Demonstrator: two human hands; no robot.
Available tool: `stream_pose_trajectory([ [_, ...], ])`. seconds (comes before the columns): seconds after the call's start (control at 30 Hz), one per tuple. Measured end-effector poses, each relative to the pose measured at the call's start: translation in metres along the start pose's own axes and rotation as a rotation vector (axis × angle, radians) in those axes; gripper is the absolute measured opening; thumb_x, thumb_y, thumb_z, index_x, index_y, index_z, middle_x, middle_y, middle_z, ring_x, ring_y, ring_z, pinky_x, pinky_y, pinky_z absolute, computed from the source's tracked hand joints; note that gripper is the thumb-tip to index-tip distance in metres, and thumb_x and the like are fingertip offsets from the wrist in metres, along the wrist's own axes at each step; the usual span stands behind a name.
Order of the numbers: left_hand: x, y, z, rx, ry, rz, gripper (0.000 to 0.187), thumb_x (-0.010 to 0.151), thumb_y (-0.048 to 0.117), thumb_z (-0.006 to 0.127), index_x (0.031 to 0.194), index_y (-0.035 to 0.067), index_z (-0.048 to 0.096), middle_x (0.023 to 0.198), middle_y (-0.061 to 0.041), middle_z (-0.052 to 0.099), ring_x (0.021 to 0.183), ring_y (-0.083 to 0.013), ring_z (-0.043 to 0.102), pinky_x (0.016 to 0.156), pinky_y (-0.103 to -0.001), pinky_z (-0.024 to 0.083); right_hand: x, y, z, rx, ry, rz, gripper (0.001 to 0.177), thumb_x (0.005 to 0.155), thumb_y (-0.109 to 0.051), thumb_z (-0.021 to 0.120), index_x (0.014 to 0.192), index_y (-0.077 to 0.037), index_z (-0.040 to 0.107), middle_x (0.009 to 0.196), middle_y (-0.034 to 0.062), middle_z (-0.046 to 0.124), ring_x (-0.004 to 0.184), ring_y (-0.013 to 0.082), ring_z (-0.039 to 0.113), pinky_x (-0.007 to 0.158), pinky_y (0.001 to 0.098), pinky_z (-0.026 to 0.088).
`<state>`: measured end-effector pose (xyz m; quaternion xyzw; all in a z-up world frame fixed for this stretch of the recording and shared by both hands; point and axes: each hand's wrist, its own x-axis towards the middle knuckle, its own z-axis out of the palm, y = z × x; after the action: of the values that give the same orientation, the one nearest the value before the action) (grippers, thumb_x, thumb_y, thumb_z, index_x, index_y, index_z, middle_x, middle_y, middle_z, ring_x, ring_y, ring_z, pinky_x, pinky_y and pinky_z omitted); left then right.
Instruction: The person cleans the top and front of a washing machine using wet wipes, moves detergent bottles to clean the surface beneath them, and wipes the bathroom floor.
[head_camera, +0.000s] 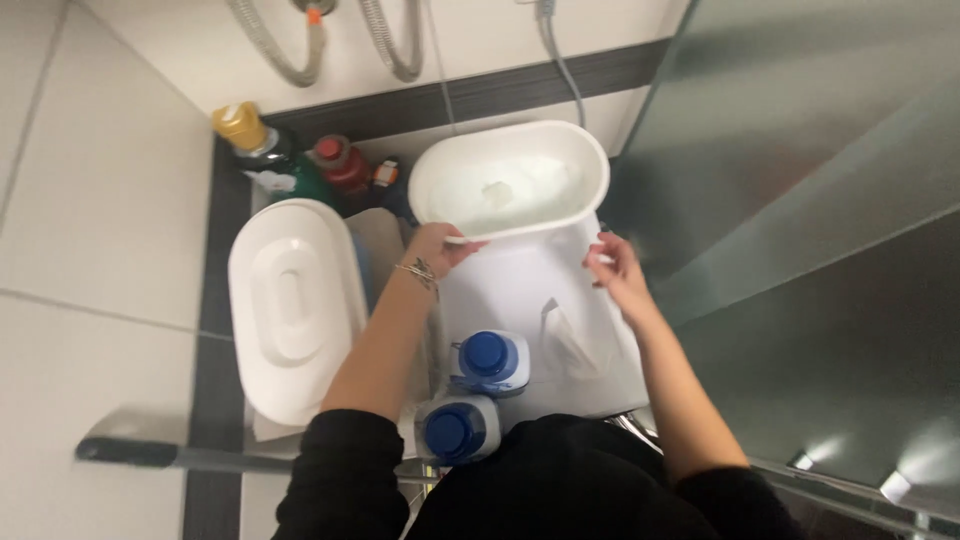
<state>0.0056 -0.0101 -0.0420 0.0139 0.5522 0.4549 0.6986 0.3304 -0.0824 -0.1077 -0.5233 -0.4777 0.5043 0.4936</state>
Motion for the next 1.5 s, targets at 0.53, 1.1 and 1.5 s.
stream_pose_trajectory([
  [0.53, -0.016, -0.034, -0.053, -0.032, 0.037, -0.011, 0.066, 0.078, -0.010, 0.051, 0.141, -0.011, 0.032, 0.109, -0.034, 0.064, 0.087, -0.0515, 0.071, 0.063, -0.048, 0.069, 0.036, -0.085, 0.047, -0.028, 0.154, -0.057, 0.009, 0.085, 0.002, 0.060, 0.088, 0.003, 0.052, 0.066, 0.0166, 0.057, 0.052, 0.0220, 0.064, 0.050, 0.0312, 0.053],
  [1.1, -0.400, 0.040, -0.002, -0.067, 0.245, 0.081, 0.037, 0.081, -0.003, 0.049, 0.115, -0.002, 0.061, 0.135, -0.016, 0.073, 0.109, -0.0418, 0.070, 0.091, -0.026, 0.044, -0.076, -0.312, 0.092, 0.273, -0.060, -0.534, 0.018, 0.086, 0.003, 0.061, 0.081, -0.010, 0.048, 0.059, 0.0046, 0.056, 0.039, 0.0101, 0.053, 0.031, 0.0200, 0.037],
  [1.5, -0.446, 0.028, -0.165, -0.225, 0.171, 0.101, 0.063, 0.084, 0.011, 0.057, 0.143, -0.008, 0.056, 0.139, -0.043, 0.076, 0.048, 0.0021, 0.068, 0.030, -0.009, 0.037, -0.066, -0.351, 0.202, 0.151, -0.578, -0.366, 0.025, 0.084, -0.023, 0.070, 0.086, -0.008, 0.050, 0.059, 0.0066, 0.059, 0.044, 0.0188, 0.067, 0.035, 0.0242, 0.045],
])
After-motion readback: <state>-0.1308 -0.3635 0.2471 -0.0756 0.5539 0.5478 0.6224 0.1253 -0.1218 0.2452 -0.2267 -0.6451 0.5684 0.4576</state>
